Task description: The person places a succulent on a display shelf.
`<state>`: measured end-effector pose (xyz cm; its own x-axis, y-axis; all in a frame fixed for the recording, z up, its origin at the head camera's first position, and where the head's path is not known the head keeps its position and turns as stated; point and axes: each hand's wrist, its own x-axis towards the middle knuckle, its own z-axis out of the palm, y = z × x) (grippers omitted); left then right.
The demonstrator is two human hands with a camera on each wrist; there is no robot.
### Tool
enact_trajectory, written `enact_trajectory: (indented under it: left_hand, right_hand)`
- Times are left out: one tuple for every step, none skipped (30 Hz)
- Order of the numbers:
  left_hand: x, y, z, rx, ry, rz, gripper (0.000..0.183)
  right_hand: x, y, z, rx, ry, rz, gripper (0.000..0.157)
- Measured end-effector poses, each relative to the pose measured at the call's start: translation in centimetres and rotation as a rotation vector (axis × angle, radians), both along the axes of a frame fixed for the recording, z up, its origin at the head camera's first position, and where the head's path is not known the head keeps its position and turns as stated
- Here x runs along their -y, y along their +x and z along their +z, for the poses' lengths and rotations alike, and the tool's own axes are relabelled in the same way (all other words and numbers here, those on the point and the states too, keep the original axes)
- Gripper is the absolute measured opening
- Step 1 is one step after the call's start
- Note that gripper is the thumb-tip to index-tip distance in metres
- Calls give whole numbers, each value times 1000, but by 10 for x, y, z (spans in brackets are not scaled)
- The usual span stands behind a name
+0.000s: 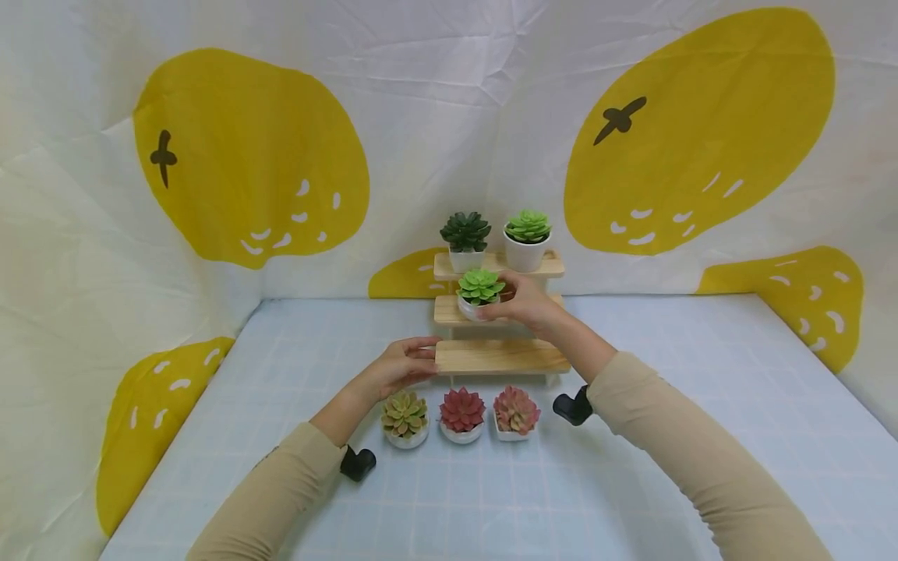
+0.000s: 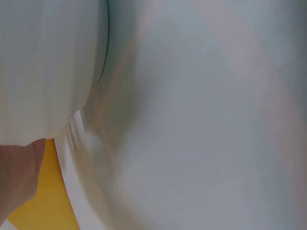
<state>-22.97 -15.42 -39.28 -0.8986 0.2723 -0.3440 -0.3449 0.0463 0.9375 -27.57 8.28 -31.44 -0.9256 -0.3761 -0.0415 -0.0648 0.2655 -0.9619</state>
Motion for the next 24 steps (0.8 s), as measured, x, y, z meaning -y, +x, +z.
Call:
enact_trajectory:
  left_hand:
    - [0,0,0,-1,-2,2,54]
    - [0,0,0,0,-2,3,54]
    - [0,0,0,-1,-1,4,55]
    - [0,-1,-1,1,-1,5,55]
    - [0,-1,-1,1,-1,6,55]
    - [0,-1,-1,1,-2,7,55]
    - [0,-1,-1,2,-4,7,55]
    - [0,-1,-1,2,-5,8,55]
    - [0,-1,0,2,-6,9,55]
    - [0,-1,0,2,-8,9,56]
    - [0,-1,0,0,-9,10,56]
    - [0,-1,0,-2,-9,11,55]
    - [1,-2,0,-3,-9,12,55]
    - [1,-2,1,-4,-7,12,55]
    - [1,-2,0,-3,-5,13,55]
    - [1,-2,0,-2,-5,12,55]
    - [1,-1,0,-2,-4,12,55]
    - [1,-1,0,0,-2,11,55]
    - [1,-1,-1,-1,0,10,55]
    - [0,-1,-1,-1,4,8,55]
    - [1,-1,-1,-3,6,6,55]
    - [0,0,-2,-4,8,4,55]
    - [1,0,-2,-5,10,3,55]
    - [1,0,-2,-5,13,5,55]
  right_hand:
    - [1,0,0,1,5,-3,58]
    - [1,0,1,5,9,-6,59]
    - [1,-1,0,9,11,-7,60]
    - [2,-1,0,16,14,-8,61]
    - [1,-1,1,22,13,-8,61]
    - [1,-1,1,30,10,-7,62]
    - [1,-1,1,38,2,-4,62]
    - [0,0,1,44,-7,-1,62]
    - [-1,0,2,46,-14,2,63]
    - [-2,0,3,46,-16,4,63]
    - [-3,1,4,43,-20,4,64]
    - [-4,1,5,40,-20,4,65]
    - [-5,2,6,33,-21,7,66]
    - [-7,3,7,29,-19,8,67]
    - [-8,3,8,25,-16,9,68]
    - [-10,4,9,22,-16,14,69]
    - [-11,5,9,23,-22,17,69]
    - [-12,5,9,22,-25,25,68]
    - [-14,7,9,22,-33,29,68]
    - [-15,8,10,21,-42,33,67]
    - [-17,9,10,20,-50,38,65]
    - [-18,10,10,17,-58,45,64]
    - [-19,11,10,15,-68,51,63]
    - [-20,11,10,13,-79,58,63]
